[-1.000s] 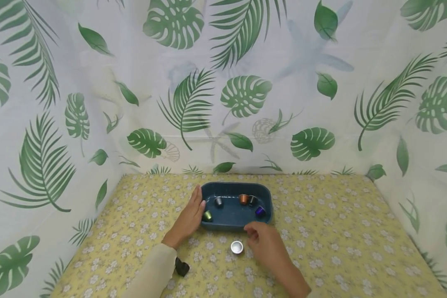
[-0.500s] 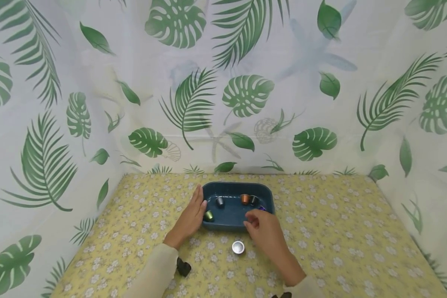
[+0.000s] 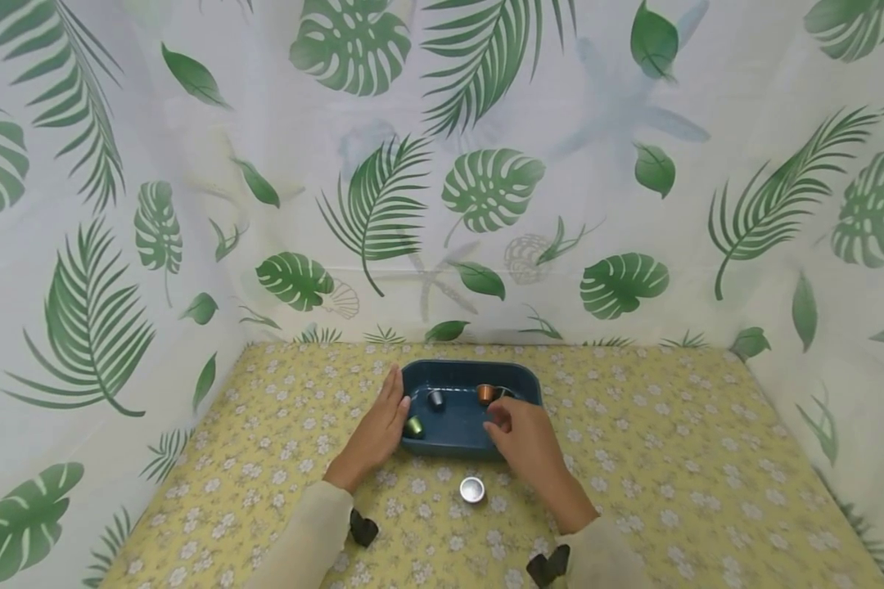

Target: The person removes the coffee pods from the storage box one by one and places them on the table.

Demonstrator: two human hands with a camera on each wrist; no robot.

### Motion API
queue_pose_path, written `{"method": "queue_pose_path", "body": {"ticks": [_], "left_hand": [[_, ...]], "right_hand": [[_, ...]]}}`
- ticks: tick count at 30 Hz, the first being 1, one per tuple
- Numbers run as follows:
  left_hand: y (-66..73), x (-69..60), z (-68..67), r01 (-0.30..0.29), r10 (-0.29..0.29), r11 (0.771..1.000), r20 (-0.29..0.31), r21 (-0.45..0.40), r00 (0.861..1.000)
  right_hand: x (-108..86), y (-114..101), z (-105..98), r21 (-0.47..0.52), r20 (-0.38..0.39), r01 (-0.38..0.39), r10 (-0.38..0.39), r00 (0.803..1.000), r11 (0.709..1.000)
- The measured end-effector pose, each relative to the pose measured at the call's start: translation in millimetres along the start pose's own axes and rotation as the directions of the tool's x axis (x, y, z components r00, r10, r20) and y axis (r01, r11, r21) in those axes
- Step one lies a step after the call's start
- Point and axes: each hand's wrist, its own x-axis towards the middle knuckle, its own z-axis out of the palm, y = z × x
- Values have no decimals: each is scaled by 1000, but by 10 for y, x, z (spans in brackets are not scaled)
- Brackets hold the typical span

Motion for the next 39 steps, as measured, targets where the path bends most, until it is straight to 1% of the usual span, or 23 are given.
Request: {"method": "queue_pose_path", "body": {"ticks": [5,8,13,18,26,33,39], "left_hand": [[-9,10,16,0,0,1000,-11,8,1000],[-16,8,14,7,-7,1000,-14,9,1000],[-26,-2,7,3,-3,1000,-11,4,1000],[-22,-8,6,1,-1,1000,-2,5,1000],[-20,-8,2,8,-8,1000,-8,9,1000],[-30,-9,11,3,-3,1000,-8,1,1000],[-32,-11,14,6,-6,1000,-14,-5,1000]], "right_hand": [[72,43,4,-19,42,-24,25,999,1000],[126,54,2,-30,52,-25,27,998,999],[207,89,33,-75,35,-13,15,999,997],[263,139,57,-114,18,-28,30,999,993],[339,175,68,-155,20,-32,35,999,987],[413,194,81,-193,60,-90,103,993,977],[471,188,110,-230,86,-106,129,988,967]]}}
